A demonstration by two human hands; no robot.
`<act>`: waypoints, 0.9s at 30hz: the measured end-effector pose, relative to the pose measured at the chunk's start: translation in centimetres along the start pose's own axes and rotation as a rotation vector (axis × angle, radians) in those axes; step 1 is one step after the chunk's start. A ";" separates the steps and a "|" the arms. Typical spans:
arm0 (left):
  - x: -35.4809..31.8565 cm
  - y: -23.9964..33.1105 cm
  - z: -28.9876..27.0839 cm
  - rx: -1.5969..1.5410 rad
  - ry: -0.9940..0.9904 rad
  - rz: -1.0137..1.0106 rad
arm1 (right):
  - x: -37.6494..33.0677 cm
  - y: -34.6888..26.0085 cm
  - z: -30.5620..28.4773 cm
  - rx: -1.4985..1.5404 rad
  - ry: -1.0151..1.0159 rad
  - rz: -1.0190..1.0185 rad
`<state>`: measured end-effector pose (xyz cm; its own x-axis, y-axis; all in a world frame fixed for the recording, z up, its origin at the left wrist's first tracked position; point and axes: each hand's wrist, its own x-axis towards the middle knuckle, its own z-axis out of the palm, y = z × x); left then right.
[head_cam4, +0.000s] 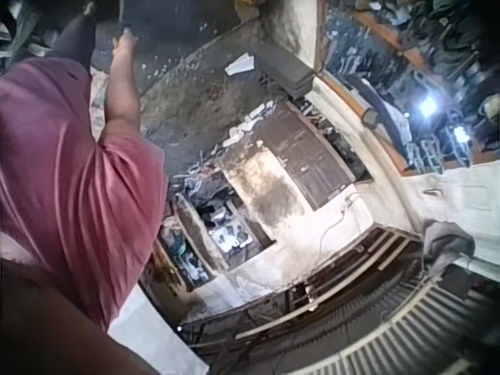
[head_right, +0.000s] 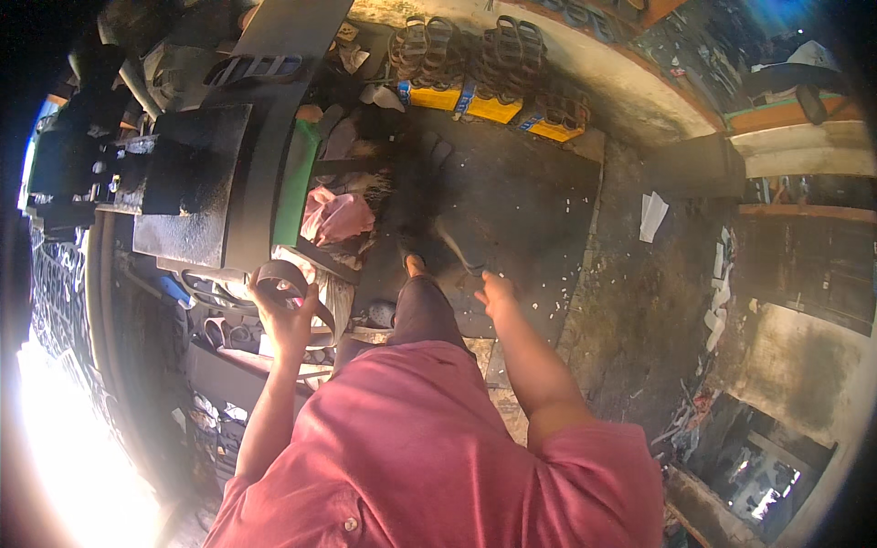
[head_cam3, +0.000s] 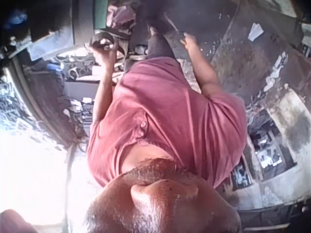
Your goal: The person sits on the floor and stacks several gray rubber shoe soles. They then move to a hydraulic press, place a sheet of rubber material under the die, and repeatedly press out sole shapes. The cut soles are removed and stacked on a nearby shelf.
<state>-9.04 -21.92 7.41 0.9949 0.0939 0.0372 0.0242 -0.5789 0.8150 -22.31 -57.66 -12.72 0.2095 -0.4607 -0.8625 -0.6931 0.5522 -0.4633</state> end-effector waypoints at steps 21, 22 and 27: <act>10.3 -8.9 1.5 -0.444 0.798 -0.744 | -9.8 -45.2 49.7 -0.756 -0.172 -1.907; 10.0 -10.0 2.0 -0.550 0.864 -0.740 | -10.3 -43.7 50.5 -0.769 -0.382 -1.834; 11.5 -6.9 3.1 -0.571 0.932 -0.957 | -9.1 -39.0 49.3 -1.144 -0.434 -1.753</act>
<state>2.54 -19.32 0.44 0.1914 0.8623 -0.4688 0.3664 0.3803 0.8492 36.81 -40.77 3.19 0.9267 0.3428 0.1543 0.3735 -0.7931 -0.4812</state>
